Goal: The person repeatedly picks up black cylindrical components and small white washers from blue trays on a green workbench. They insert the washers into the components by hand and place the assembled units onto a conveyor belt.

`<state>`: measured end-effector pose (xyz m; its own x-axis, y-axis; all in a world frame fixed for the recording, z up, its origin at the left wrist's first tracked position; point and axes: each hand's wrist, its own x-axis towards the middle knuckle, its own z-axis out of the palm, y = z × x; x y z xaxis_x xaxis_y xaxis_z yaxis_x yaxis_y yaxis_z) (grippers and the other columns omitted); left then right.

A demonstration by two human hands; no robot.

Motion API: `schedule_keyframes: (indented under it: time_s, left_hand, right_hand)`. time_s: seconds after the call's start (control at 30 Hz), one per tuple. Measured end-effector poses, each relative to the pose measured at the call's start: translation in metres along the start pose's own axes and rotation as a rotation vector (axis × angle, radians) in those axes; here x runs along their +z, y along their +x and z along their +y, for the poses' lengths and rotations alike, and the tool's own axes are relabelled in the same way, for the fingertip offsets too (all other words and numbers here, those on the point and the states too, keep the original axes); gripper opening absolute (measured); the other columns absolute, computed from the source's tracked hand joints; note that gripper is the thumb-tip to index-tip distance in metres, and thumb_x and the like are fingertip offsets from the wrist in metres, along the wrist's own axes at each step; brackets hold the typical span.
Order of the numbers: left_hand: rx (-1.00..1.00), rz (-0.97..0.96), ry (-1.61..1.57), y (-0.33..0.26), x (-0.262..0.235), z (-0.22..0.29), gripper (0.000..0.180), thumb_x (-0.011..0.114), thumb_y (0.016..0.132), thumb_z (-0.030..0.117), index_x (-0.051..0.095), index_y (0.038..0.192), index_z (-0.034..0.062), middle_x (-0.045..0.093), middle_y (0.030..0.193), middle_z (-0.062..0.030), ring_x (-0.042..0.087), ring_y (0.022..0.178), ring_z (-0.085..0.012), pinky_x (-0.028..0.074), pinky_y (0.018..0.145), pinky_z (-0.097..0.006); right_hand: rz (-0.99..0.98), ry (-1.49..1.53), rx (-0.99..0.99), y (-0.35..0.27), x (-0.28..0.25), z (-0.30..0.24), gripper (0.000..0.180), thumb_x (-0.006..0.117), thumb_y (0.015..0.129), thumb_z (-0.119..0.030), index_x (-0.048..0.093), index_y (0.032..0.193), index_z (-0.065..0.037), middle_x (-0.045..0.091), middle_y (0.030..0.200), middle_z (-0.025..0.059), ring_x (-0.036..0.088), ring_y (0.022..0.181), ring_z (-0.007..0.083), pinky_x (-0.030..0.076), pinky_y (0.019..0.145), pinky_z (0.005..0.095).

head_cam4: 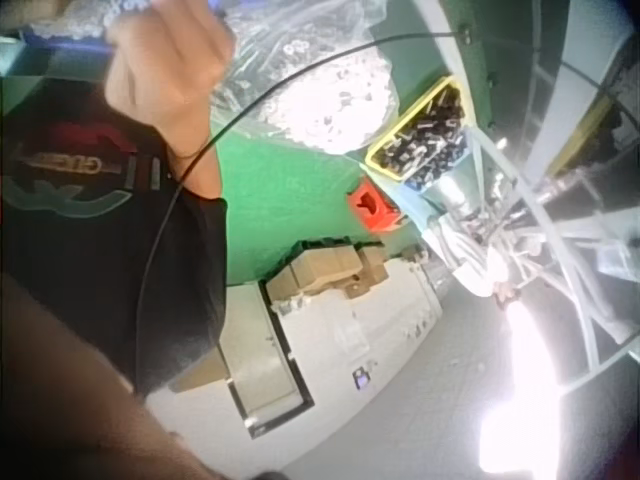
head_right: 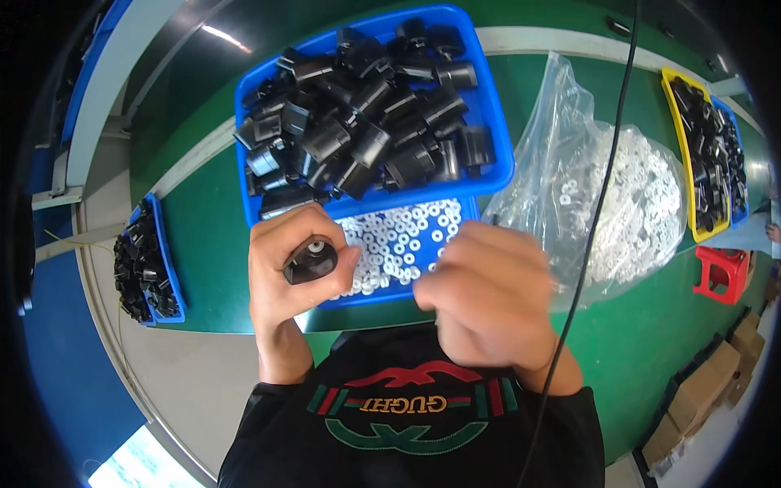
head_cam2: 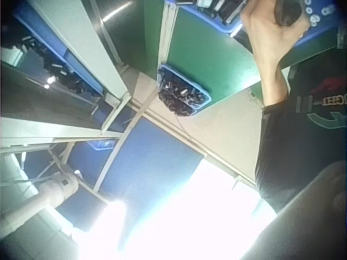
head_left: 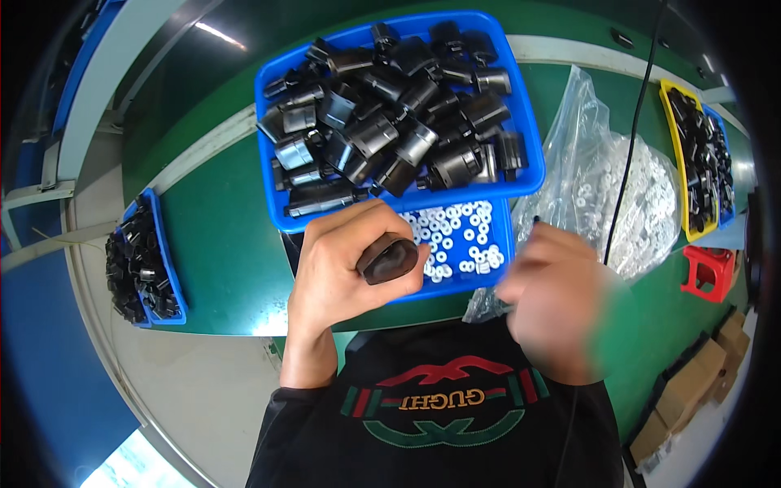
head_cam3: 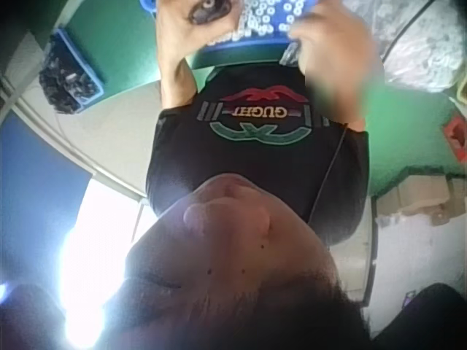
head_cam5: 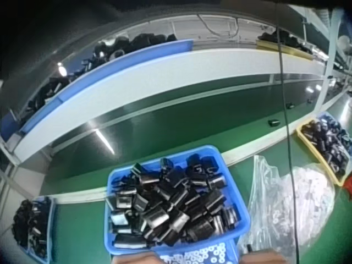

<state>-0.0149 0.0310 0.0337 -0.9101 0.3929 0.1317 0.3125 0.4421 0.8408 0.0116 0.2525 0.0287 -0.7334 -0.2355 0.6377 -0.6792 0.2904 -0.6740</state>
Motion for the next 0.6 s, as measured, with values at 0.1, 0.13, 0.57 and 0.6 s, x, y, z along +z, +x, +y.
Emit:
schedule_keyframes:
  time_s: [0.1,0.13,0.57,0.6]
  left_hand:
    - [0.007,0.013,0.037,0.002,-0.005,-0.001,0.025,0.079,0.061,0.007,0.061,0.078,0.0026,0.059,0.067,-0.0067,0.057,0.054,-0.0189,0.043,0.05,-0.027]
    - [0.013,0.002,0.042,0.005,-0.007,0.001,0.026,0.079,0.06,0.007,0.061,0.079,0.0023,0.059,0.068,-0.0068,0.057,0.054,-0.0188,0.043,0.05,-0.027]
    - [0.059,0.042,0.445,0.13,-0.059,-0.011,0.042,0.061,0.088,0.032,0.059,0.116,0.0009,0.064,0.102,-0.0165,0.062,0.093,-0.0291,0.047,0.084,-0.037]
    - [0.062,0.056,0.512,0.149,-0.062,-0.023,0.044,0.063,0.088,0.033,0.059,0.118,0.0011,0.064,0.104,-0.0172,0.062,0.095,-0.0313,0.047,0.087,-0.038]
  right_hand:
    - [-0.244,-0.461,0.015,-0.029,0.025,0.021,0.014,0.064,0.057,-0.009,0.059,0.07,-0.007,0.045,0.063,0.0018,0.048,0.059,0.0194,0.038,0.045,0.0315]
    - [-0.259,-0.482,0.041,-0.039,0.033,0.024,0.014,0.064,0.058,-0.009,0.061,0.072,-0.007,0.046,0.066,0.0019,0.05,0.062,0.0194,0.04,0.047,0.0314]
    - [-0.368,-0.511,0.155,-0.059,0.051,0.028,0.024,0.07,0.075,-0.022,0.064,0.094,-0.008,0.054,0.084,0.0027,0.057,0.078,0.0185,0.051,0.063,0.0293]
    - [-0.369,-0.491,0.15,-0.059,0.052,0.029,0.024,0.07,0.076,-0.022,0.064,0.093,-0.008,0.055,0.084,0.0027,0.057,0.078,0.0185,0.051,0.064,0.0293]
